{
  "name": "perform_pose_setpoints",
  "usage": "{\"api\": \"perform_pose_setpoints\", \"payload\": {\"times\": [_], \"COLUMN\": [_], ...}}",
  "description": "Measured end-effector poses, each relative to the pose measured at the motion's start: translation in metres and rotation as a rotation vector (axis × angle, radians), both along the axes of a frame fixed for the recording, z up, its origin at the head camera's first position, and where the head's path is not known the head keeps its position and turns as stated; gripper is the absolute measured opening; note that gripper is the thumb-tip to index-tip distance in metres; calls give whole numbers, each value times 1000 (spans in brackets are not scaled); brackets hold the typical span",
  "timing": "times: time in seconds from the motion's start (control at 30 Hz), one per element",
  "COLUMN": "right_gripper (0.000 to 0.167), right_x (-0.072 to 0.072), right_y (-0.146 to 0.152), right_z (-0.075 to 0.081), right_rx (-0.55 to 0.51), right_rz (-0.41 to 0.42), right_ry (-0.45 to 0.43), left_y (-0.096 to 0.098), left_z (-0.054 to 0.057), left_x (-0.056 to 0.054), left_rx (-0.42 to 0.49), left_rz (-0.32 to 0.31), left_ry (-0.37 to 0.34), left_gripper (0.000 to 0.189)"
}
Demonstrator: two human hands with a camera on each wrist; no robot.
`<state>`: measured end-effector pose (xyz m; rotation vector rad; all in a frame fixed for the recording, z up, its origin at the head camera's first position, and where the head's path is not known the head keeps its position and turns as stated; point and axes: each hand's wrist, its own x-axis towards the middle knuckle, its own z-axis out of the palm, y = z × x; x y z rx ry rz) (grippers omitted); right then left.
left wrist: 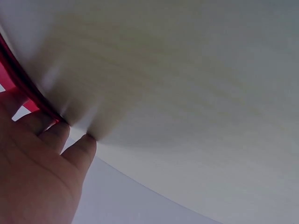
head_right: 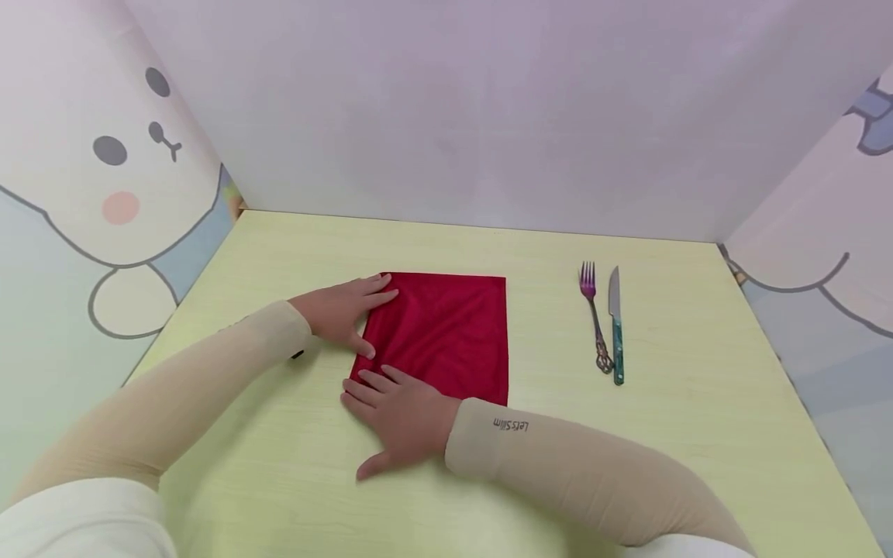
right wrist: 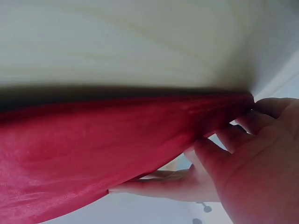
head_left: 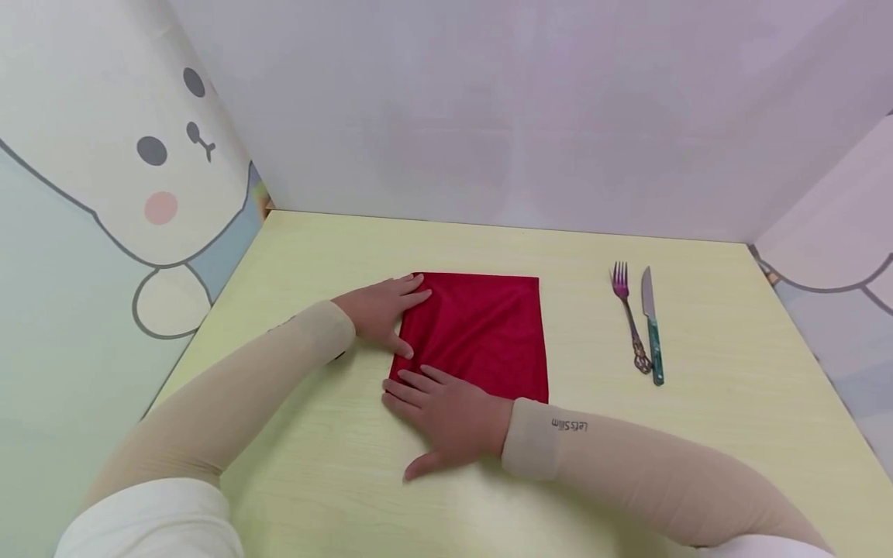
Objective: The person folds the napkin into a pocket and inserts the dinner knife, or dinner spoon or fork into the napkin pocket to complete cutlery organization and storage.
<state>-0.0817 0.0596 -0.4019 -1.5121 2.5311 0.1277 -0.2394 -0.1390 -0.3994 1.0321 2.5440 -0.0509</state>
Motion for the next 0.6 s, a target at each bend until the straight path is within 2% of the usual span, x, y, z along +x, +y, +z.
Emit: {"api": "perform_pose_setpoints", "payload": {"times": [0.33, 0.47, 0.6], "right_gripper": [97, 94, 91], "right_x": [2, 1, 0], "right_y": [3, 17, 44], "right_z": [-2, -1, 1], "right_rx": [13, 15, 11], "right_rz": [-3, -34, -107], "right_ry": [13, -9, -39], "left_y": [-1, 0, 2], "left_z": [0, 1, 5], "left_x": [0, 0, 5], "left_rx": [-1, -1, 6], "left_rz": [8, 9, 1], "left_ry": [-10, -12, 27], "left_gripper": [117, 117, 114]}}
